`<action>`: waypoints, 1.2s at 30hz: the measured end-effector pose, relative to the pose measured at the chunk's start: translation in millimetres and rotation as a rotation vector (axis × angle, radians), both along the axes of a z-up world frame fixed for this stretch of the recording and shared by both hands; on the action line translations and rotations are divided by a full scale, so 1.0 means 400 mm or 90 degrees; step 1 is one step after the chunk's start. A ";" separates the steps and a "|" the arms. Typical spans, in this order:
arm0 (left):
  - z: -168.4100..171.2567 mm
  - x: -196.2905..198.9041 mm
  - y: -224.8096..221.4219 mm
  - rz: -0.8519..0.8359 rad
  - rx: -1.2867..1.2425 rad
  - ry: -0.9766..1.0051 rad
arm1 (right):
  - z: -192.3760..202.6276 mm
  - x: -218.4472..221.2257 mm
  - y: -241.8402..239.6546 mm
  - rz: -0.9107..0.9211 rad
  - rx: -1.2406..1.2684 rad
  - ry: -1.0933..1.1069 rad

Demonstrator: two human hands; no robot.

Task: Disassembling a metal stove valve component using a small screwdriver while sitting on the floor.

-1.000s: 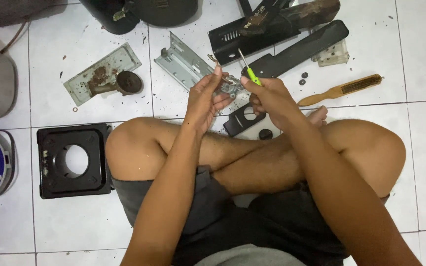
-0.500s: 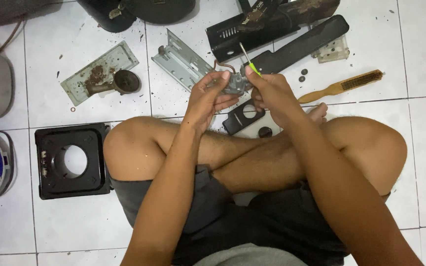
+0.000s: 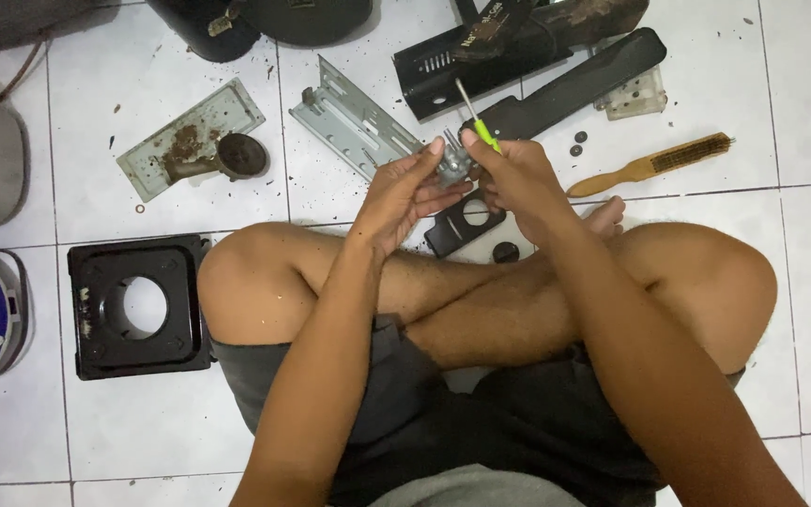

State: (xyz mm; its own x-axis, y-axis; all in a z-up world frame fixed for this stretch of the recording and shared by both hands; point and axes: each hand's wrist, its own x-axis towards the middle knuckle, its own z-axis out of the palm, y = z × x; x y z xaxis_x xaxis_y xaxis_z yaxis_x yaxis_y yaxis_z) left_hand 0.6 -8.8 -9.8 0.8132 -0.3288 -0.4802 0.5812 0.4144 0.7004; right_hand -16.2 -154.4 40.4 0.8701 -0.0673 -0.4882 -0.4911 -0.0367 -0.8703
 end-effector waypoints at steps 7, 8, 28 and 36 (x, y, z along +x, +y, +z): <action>0.024 0.003 0.007 -0.045 -0.054 0.057 | 0.006 0.001 0.000 -0.028 0.013 -0.044; 0.025 0.003 0.007 -0.057 -0.058 0.054 | 0.007 0.000 0.002 -0.019 0.012 -0.056; -0.021 0.018 0.026 0.034 -0.224 -0.004 | 0.006 -0.002 0.008 0.013 0.063 -0.067; -0.016 0.016 0.026 -0.005 -0.204 -0.016 | 0.009 -0.007 0.012 0.027 0.038 -0.057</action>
State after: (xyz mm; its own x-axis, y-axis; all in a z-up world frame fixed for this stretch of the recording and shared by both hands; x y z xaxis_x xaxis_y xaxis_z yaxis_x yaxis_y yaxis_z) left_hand 7.2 1.5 -16.1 0.8198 -0.4671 -0.3312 0.5701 0.6114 0.5488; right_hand -19.0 -149.7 44.0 0.9119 -0.0029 -0.4104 -0.4104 -0.0027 -0.9119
